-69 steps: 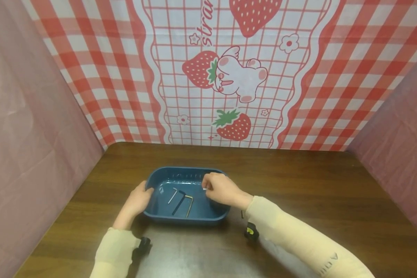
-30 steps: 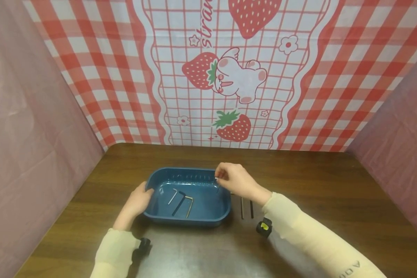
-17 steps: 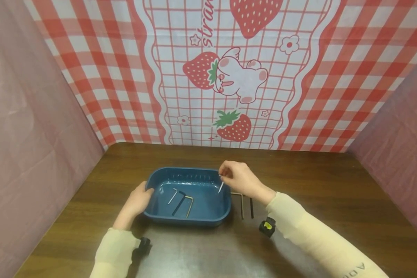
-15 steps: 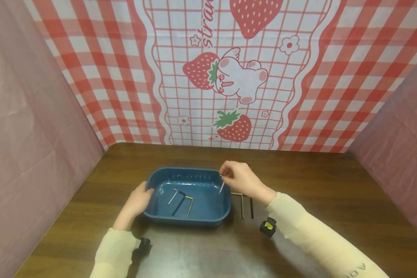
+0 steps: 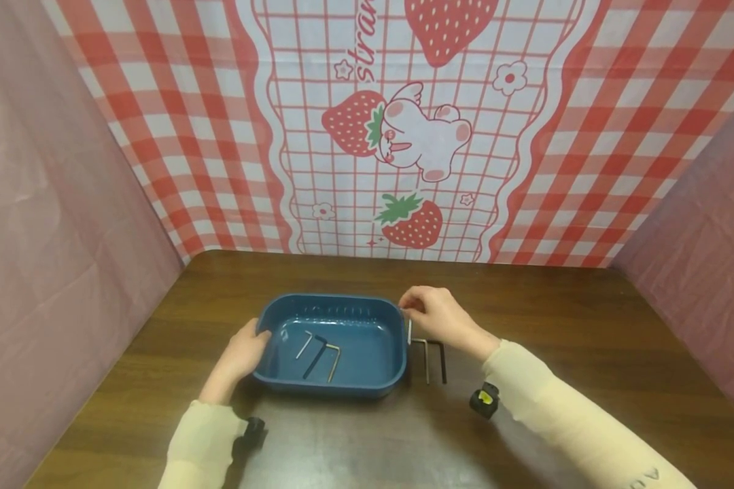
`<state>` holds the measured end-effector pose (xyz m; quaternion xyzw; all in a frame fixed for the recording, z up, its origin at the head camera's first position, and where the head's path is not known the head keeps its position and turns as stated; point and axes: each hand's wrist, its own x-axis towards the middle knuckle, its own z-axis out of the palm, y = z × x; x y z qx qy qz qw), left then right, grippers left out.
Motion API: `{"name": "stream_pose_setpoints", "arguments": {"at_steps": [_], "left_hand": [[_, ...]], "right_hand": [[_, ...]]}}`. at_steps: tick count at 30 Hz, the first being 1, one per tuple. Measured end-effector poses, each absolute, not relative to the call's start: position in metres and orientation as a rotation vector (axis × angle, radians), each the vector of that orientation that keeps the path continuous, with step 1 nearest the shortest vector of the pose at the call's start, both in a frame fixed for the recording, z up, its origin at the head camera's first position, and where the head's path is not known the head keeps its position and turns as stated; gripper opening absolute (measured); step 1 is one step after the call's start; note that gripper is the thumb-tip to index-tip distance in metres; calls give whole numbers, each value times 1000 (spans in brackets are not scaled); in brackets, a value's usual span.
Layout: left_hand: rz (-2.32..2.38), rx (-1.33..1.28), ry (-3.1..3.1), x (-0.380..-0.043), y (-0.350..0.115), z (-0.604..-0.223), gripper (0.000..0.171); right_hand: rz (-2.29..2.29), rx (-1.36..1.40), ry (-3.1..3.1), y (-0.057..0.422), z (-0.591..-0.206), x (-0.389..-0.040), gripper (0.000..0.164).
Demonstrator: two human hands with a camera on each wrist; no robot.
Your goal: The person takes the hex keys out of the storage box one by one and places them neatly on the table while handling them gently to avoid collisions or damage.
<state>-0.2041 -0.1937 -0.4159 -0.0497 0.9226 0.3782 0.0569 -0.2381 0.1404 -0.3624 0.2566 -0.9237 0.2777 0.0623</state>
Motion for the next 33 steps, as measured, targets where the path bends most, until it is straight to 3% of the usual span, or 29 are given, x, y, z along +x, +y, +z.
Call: {"name": "stream_pose_setpoints", "arguments": {"at_steps": [33], "left_hand": [[1148, -153, 2789, -205, -193, -415, 43]], "right_hand": [[786, 722, -3023, 206, -397, -248, 10]]}}
